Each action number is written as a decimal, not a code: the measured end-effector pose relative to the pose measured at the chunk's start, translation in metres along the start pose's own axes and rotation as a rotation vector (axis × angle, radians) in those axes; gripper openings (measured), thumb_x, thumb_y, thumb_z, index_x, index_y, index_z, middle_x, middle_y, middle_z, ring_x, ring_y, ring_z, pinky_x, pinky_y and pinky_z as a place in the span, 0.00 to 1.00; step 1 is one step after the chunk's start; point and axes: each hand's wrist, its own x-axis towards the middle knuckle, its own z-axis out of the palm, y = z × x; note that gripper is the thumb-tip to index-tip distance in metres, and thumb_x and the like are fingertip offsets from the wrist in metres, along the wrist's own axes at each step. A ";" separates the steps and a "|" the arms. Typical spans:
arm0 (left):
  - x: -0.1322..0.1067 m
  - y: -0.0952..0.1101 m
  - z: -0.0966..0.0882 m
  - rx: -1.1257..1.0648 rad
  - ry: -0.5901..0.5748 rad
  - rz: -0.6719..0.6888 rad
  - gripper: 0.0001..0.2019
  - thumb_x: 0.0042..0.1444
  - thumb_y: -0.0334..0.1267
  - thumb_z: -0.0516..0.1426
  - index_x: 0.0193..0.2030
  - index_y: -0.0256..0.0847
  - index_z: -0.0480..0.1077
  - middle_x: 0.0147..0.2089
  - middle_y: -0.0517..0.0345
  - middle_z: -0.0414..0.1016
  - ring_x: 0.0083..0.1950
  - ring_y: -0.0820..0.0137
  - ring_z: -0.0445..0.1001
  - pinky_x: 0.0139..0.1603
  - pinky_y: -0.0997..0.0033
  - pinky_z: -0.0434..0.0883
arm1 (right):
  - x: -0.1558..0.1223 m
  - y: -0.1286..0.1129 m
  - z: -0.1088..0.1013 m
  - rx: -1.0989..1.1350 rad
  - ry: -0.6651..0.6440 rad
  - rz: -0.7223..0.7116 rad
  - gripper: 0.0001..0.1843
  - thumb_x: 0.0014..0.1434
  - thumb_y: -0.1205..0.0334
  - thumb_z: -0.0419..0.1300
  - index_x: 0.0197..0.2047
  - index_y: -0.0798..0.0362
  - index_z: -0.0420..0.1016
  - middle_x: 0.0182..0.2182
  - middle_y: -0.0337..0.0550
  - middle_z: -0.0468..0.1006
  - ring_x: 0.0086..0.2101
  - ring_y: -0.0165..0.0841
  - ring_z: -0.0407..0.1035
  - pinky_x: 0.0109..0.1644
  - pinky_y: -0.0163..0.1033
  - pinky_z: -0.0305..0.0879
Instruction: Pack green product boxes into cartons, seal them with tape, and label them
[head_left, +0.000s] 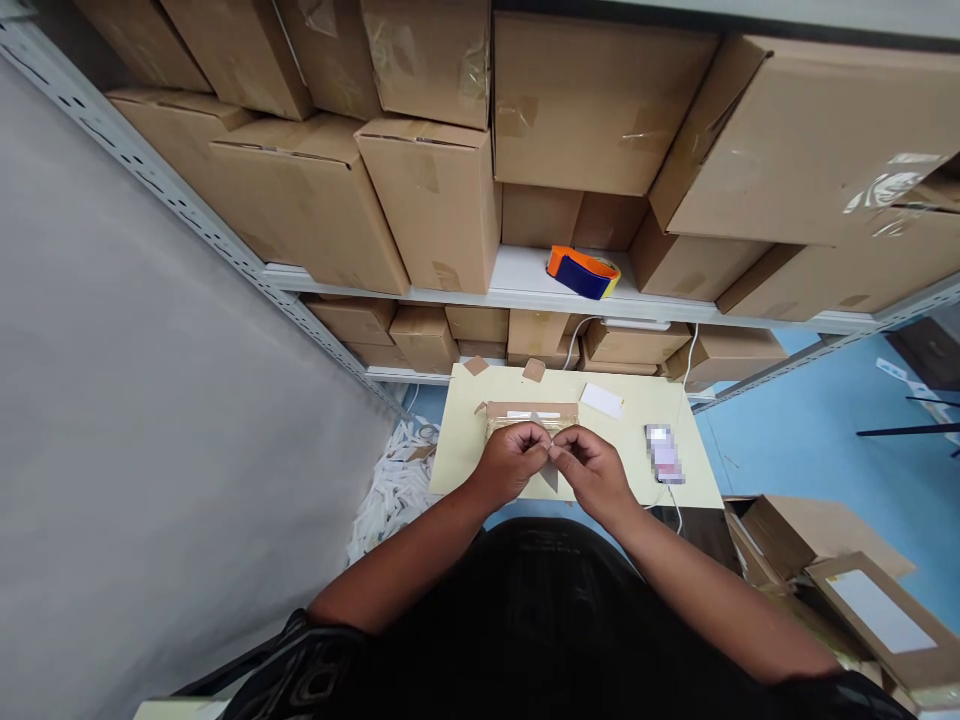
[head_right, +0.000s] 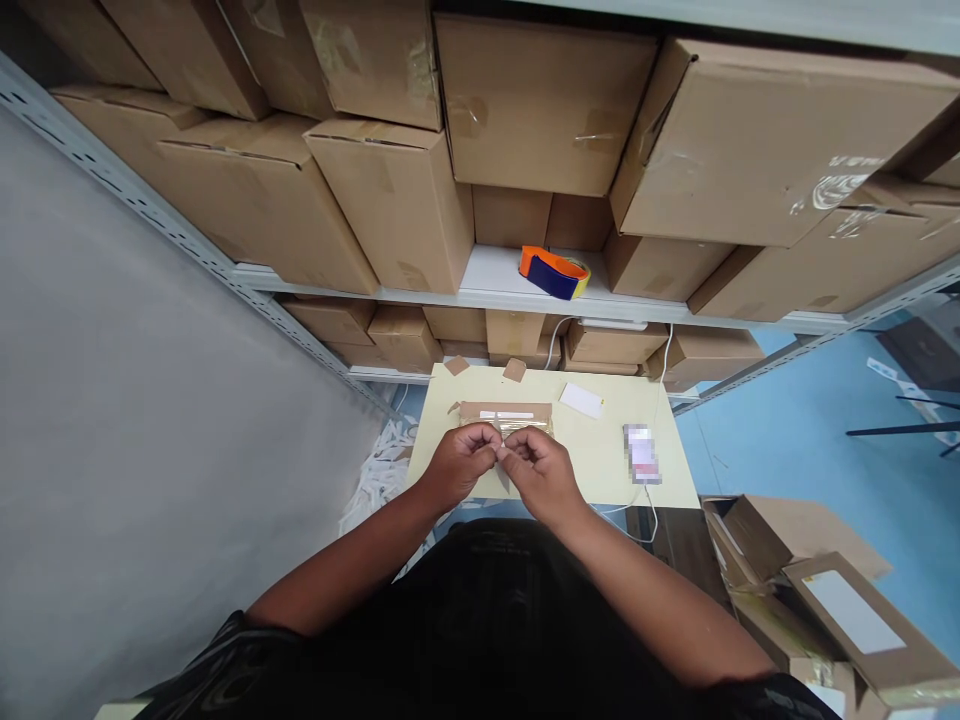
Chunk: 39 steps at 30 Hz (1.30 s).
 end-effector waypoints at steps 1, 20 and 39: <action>-0.001 -0.001 0.000 0.007 0.008 0.001 0.06 0.52 0.38 0.61 0.28 0.39 0.71 0.27 0.64 0.69 0.31 0.73 0.64 0.34 0.74 0.63 | 0.001 -0.002 0.003 -0.006 0.000 0.022 0.09 0.60 0.54 0.65 0.32 0.49 0.78 0.28 0.38 0.75 0.30 0.33 0.67 0.36 0.38 0.64; -0.118 -0.110 -0.237 0.772 0.592 -0.546 0.07 0.51 0.39 0.57 0.25 0.40 0.69 0.25 0.62 0.70 0.30 0.69 0.68 0.34 0.73 0.61 | 0.048 0.036 0.012 0.230 0.258 0.299 0.07 0.52 0.57 0.65 0.28 0.51 0.74 0.20 0.33 0.70 0.23 0.29 0.62 0.27 0.36 0.57; -0.057 -0.058 -0.114 1.055 0.019 0.491 0.17 0.61 0.47 0.61 0.52 0.40 0.73 0.51 0.47 0.79 0.51 0.57 0.76 0.53 0.57 0.73 | 0.013 0.030 0.087 0.378 0.203 0.483 0.17 0.51 0.49 0.71 0.33 0.51 0.72 0.24 0.39 0.79 0.23 0.32 0.70 0.28 0.38 0.67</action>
